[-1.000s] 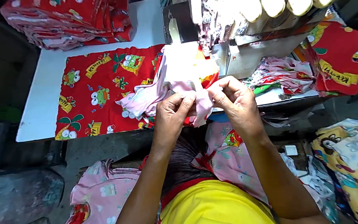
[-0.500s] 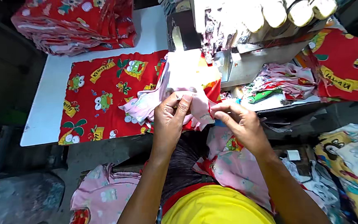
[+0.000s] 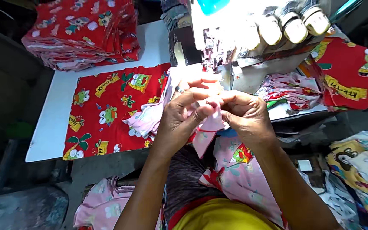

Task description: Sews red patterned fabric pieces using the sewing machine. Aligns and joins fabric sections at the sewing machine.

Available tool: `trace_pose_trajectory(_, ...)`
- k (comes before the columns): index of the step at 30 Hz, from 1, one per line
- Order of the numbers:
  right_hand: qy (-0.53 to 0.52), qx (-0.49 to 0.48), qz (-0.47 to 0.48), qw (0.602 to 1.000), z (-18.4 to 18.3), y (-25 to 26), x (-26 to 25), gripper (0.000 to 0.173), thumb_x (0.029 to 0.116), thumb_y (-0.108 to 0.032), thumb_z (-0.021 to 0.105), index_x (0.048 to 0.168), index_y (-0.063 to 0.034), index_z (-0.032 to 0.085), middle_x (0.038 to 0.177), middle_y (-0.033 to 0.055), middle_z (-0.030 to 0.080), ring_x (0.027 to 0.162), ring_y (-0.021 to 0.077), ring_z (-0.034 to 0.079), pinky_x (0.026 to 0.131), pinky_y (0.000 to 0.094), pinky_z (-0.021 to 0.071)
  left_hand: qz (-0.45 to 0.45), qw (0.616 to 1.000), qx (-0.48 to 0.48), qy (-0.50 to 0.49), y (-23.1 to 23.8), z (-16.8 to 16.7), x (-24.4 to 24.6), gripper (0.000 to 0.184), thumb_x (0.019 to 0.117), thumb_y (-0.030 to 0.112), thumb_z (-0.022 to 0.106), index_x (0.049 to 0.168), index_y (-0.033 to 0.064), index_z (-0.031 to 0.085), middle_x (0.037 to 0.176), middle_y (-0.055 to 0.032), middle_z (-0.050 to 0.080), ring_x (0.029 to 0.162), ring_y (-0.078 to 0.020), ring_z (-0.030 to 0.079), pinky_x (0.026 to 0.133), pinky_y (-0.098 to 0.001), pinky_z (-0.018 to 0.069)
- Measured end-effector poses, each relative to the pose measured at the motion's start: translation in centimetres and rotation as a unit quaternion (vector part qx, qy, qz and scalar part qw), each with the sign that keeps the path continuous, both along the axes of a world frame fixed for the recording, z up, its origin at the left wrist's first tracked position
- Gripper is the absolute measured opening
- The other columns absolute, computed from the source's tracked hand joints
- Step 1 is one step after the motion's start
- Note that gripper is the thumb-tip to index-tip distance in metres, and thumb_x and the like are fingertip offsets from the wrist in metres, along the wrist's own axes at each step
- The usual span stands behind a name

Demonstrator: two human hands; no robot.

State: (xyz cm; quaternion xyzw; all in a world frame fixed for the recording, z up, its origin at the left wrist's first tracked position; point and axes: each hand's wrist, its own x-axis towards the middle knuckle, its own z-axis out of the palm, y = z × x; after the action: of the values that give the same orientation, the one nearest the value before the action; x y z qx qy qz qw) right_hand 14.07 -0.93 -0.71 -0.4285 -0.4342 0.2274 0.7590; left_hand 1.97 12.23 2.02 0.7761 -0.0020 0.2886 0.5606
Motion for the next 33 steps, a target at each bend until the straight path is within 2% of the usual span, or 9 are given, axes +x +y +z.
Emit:
trace_pose_trajectory(3, -0.068, -0.035, -0.101, 0.992, -0.1, -0.1, 0.0, 0.018, 0.0887, 0.008, 0.07, 0.106, 0.0033, 0.069, 0.095, 0.0027, 0.073, 0.085, 0.0036, 0.07, 0.079, 0.0187, 0.0599, 0.046, 0.994, -0.093, 0.034, -0.2, -1.6, -0.4, 0.019, 0.1038, 0.026, 0.061, 0.121, 0.0201, 0.066, 0.094, 0.0102, 0.066, 0.072, 0.0038, 0.061, 0.06, -0.0106, 0.0516)
trace_pose_trajectory(7, -0.129, -0.039, -0.172, 0.976, -0.5, 0.2, 0.1, 0.015, 0.0878, 0.002, 0.074, 0.1, -0.0018, 0.066, 0.095, 0.0007, 0.07, 0.089, 0.0035, 0.069, 0.081, 0.0188, 0.0593, 0.043, 0.989, -0.137, 0.033, -0.5, -2.3, -0.2, 0.024, 0.0974, 0.011, 0.068, 0.122, 0.0108, 0.07, 0.096, 0.0071, 0.073, 0.077, 0.0007, 0.066, 0.069, -0.0148, 0.056)
trace_pose_trajectory(11, -0.149, -0.038, -0.19, 0.97, -0.6, 0.5, 0.4, 0.013, 0.0828, -0.004, 0.078, 0.091, -0.0065, 0.069, 0.097, 0.0002, 0.064, 0.094, 0.0043, 0.063, 0.079, 0.0156, 0.0541, 0.057, 0.996, -0.062, 0.035, -0.4, -1.6, 0.1, 0.019, 0.0892, 0.011, 0.077, 0.107, 0.0101, 0.07, 0.085, 0.0099, 0.069, 0.072, 0.0024, 0.065, 0.066, -0.0132, 0.0564)
trace_pose_trajectory(15, -0.047, 0.018, -0.015, 0.999, -0.6, -0.1, 1.8, 0.012, 0.0883, -0.008, 0.071, 0.096, -0.0138, 0.063, 0.093, -0.0057, 0.067, 0.089, 0.0015, 0.066, 0.078, 0.0178, 0.0575, -0.05, 0.995, -0.086, 0.022, 0.8, -1.6, 0.3, 0.023, 0.0942, 0.037, 0.072, 0.08, 0.0221, 0.063, 0.068, 0.0153, 0.057, 0.059, 0.008, 0.053, 0.052, -0.0087, 0.0441)
trace_pose_trajectory(19, -0.011, 0.038, 0.155, 0.987, 0.5, -1.0, 3.6, 0.024, 0.0996, -0.016, 0.065, 0.121, -0.0174, 0.054, 0.09, -0.0084, 0.068, 0.079, -0.0031, 0.066, 0.07, 0.0124, 0.0556, -0.265, 0.929, -0.249, 0.07, 1.5, -1.9, 0.4, 0.034, 0.0973, 0.051, 0.062, 0.087, 0.0196, 0.068, 0.075, 0.0137, 0.063, 0.065, 0.008, 0.06, 0.057, -0.0094, 0.05)
trace_pose_trajectory(21, -0.036, 0.026, 0.186, 0.981, 1.1, -1.4, 4.5, 0.032, 0.1015, -0.019, 0.063, 0.131, -0.0158, 0.051, 0.088, -0.0079, 0.067, 0.076, -0.0038, 0.064, 0.067, 0.011, 0.0548, -0.284, 0.911, -0.259, 0.152, 2.1, -1.8, 0.4, 0.045, 0.094, 0.064, 0.056, 0.089, 0.0214, 0.068, 0.07, 0.0137, 0.062, 0.059, 0.0086, 0.057, 0.051, -0.0095, 0.0472)
trace_pose_trajectory(23, -0.07, 0.032, 0.19, 0.979, 1.3, -1.4, 5.5, 0.025, 0.1028, -0.023, 0.062, 0.126, -0.0154, 0.055, 0.093, -0.0079, 0.068, 0.079, -0.0028, 0.065, 0.067, 0.0119, 0.0561, -0.255, 0.92, -0.21, 0.211, 3.0, -1.2, 0.3, 0.051, 0.0961, 0.069, 0.045, 0.083, 0.0253, 0.066, 0.066, 0.0148, 0.058, 0.056, 0.0093, 0.053, 0.047, -0.0094, 0.0419)
trace_pose_trajectory(28, -0.088, 0.017, 0.194, 0.977, 0.7, -1.6, 7.4, 0.014, 0.1031, -0.014, 0.06, 0.116, -0.0128, 0.067, 0.104, -0.0067, 0.073, 0.089, 0.0002, 0.07, 0.075, 0.0157, 0.06, -0.226, 0.953, -0.12, 0.161, 5.6, 0.8, 1.1, 0.011, 0.1018, 0.022, 0.062, 0.095, 0.0206, 0.07, 0.083, 0.0137, 0.069, 0.074, 0.007, 0.063, 0.065, -0.0097, 0.0529)
trace_pose_trajectory(33, -0.082, -0.022, 0.173, 0.981, 0.3, -1.1, 7.9, 0.015, 0.1011, -0.007, 0.061, 0.114, -0.0099, 0.067, 0.104, -0.0054, 0.072, 0.089, 0.0007, 0.069, 0.078, 0.0164, 0.0598, -0.223, 0.952, -0.112, 0.179, 6.1, 2.2, 1.9, 0.024, 0.0949, 0.004, 0.06, 0.116, 0.0159, 0.061, 0.092, 0.0106, 0.072, 0.08, 0.0036, 0.067, 0.069, -0.0112, 0.0557)
